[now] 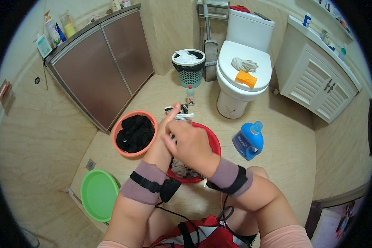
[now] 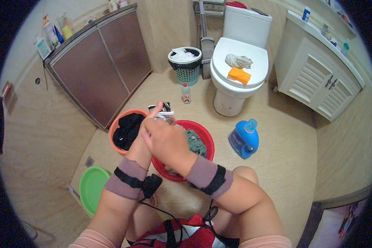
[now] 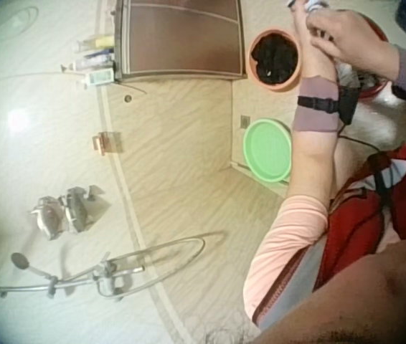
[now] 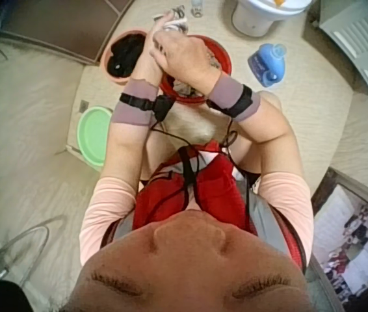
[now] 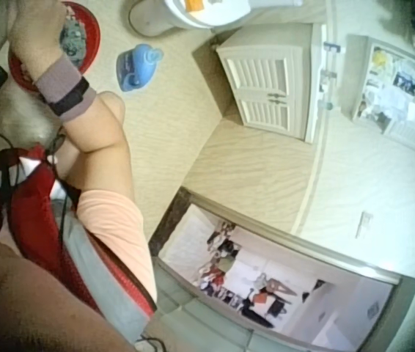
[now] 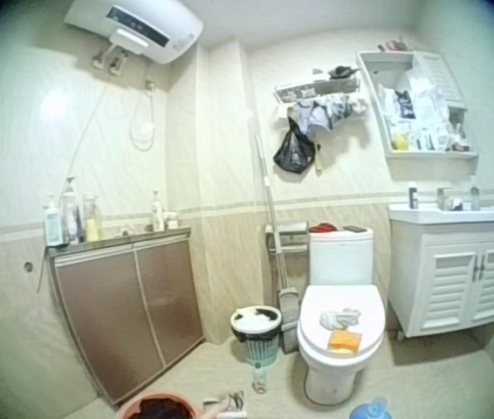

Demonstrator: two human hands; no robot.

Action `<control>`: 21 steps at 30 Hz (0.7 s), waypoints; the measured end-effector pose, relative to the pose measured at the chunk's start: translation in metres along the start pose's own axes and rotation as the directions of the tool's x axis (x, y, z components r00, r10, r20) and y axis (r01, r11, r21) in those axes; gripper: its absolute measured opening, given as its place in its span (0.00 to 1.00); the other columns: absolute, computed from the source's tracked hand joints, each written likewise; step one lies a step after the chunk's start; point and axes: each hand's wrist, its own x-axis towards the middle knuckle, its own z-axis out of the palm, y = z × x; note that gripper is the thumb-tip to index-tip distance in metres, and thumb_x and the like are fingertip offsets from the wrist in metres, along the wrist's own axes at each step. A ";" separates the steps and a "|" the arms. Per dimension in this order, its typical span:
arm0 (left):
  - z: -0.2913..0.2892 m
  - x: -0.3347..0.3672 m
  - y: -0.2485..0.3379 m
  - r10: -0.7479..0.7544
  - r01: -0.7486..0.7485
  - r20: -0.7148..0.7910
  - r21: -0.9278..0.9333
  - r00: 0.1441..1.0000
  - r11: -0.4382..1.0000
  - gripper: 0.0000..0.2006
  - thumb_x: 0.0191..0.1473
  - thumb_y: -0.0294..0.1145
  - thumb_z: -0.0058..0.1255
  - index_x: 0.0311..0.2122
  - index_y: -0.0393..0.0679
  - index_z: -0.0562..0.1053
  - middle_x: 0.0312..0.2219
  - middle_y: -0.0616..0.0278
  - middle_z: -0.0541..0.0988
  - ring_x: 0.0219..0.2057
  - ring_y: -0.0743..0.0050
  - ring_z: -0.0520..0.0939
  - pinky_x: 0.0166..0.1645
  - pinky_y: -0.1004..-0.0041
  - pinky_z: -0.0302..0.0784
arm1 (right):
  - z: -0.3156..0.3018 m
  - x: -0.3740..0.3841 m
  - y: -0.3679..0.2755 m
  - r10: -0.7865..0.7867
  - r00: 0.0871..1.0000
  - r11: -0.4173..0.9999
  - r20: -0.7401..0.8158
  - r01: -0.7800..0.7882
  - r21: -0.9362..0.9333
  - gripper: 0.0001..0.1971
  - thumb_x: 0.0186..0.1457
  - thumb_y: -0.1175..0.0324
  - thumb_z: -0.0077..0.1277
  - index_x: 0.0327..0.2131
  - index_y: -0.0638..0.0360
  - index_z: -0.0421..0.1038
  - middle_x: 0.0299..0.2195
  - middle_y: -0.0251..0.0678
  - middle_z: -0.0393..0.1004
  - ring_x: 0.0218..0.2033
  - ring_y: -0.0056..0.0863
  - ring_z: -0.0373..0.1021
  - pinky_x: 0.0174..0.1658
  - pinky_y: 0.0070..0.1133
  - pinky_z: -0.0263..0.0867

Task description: The person washes clothing by hand in a bucket, applying soap and scrubbing different items before moving them to other basins.

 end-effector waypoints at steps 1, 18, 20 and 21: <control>0.006 0.001 -0.011 -0.025 0.026 0.034 -0.039 0.999 0.999 0.13 0.57 0.47 0.49 0.37 0.47 0.70 0.31 0.62 0.78 0.28 0.72 0.77 0.36 0.69 0.76 | 0.001 0.003 0.011 -0.005 1.000 0.997 -0.021 0.004 -0.072 0.07 0.48 0.65 0.54 0.30 0.56 0.71 0.25 0.40 0.73 0.26 0.40 0.72 0.28 0.30 0.67; 0.048 -0.019 -0.021 -0.048 0.048 -0.033 -0.002 0.998 0.999 0.26 0.58 0.63 0.33 0.37 0.48 0.70 0.30 0.62 0.77 0.34 0.64 0.80 0.43 0.62 0.76 | 0.003 0.023 0.059 0.185 0.957 0.981 -0.223 -0.194 -0.019 0.09 0.52 0.61 0.51 0.25 0.54 0.70 0.20 0.43 0.72 0.23 0.45 0.71 0.25 0.36 0.66; -0.012 -0.003 0.000 -0.099 0.121 0.284 -0.062 0.954 0.991 0.27 0.58 0.63 0.33 0.38 0.48 0.70 0.31 0.62 0.77 0.34 0.64 0.80 0.43 0.63 0.76 | 0.008 0.014 0.017 0.146 0.982 0.989 -0.121 -0.148 -0.003 0.08 0.50 0.62 0.53 0.26 0.55 0.69 0.22 0.43 0.72 0.24 0.45 0.70 0.27 0.33 0.65; -0.040 0.008 0.005 -0.121 0.219 0.585 -0.098 0.802 0.971 0.27 0.58 0.63 0.33 0.39 0.48 0.71 0.31 0.61 0.77 0.34 0.64 0.80 0.42 0.64 0.76 | 0.008 0.007 0.000 0.013 0.991 0.997 -0.131 -0.003 0.083 0.08 0.48 0.62 0.54 0.27 0.54 0.69 0.22 0.43 0.72 0.24 0.45 0.71 0.27 0.32 0.65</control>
